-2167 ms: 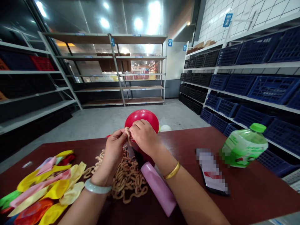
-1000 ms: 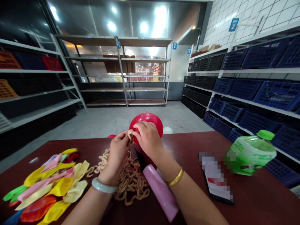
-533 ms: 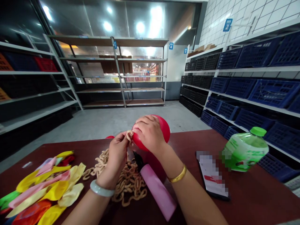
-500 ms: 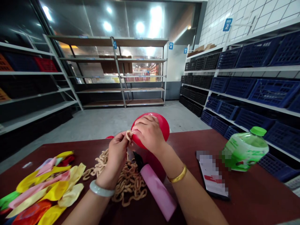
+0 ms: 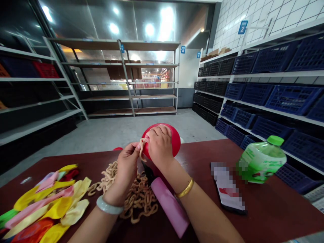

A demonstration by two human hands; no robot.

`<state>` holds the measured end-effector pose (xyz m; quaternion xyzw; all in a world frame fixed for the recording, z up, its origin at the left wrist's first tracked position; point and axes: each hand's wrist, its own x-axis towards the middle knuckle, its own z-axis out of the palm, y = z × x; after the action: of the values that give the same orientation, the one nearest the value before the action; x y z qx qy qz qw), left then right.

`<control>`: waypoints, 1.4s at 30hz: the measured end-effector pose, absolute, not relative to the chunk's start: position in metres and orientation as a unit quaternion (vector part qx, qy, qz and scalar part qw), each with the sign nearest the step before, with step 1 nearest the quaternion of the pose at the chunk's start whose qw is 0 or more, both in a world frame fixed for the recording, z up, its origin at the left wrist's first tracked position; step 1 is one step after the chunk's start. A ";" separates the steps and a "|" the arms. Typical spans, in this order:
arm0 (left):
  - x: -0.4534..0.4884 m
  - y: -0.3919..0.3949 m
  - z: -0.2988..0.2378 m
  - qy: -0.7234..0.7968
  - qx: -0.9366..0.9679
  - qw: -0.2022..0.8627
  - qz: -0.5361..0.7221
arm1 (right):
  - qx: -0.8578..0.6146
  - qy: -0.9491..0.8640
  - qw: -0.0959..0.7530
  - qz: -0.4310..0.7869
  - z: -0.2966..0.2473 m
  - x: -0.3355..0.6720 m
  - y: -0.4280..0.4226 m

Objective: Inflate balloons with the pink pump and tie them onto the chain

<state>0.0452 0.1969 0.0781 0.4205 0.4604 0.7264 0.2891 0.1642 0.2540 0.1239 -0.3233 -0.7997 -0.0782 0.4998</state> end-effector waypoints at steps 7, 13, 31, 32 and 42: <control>0.050 0.195 0.080 0.453 0.436 0.290 0.721 | -0.337 -0.769 0.537 -0.078 0.127 0.174 0.259; 0.052 0.195 0.079 0.434 0.435 0.302 0.729 | -0.322 -0.754 0.565 -0.093 0.128 0.176 0.264; 0.013 0.220 0.056 0.319 0.341 0.346 0.813 | -0.222 -0.875 0.387 -0.188 0.087 0.143 0.284; 0.009 0.222 0.055 0.307 0.343 0.365 0.809 | -0.222 -0.876 0.383 -0.190 0.087 0.139 0.290; -0.020 0.231 0.046 0.507 0.349 0.190 0.765 | -0.275 -0.910 0.277 -0.142 0.074 0.095 0.344</control>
<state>-0.0201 0.2306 0.0456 0.3495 0.5066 0.7649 0.1900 0.0951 0.3441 0.0736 -0.2748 -0.9097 -0.1417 0.2773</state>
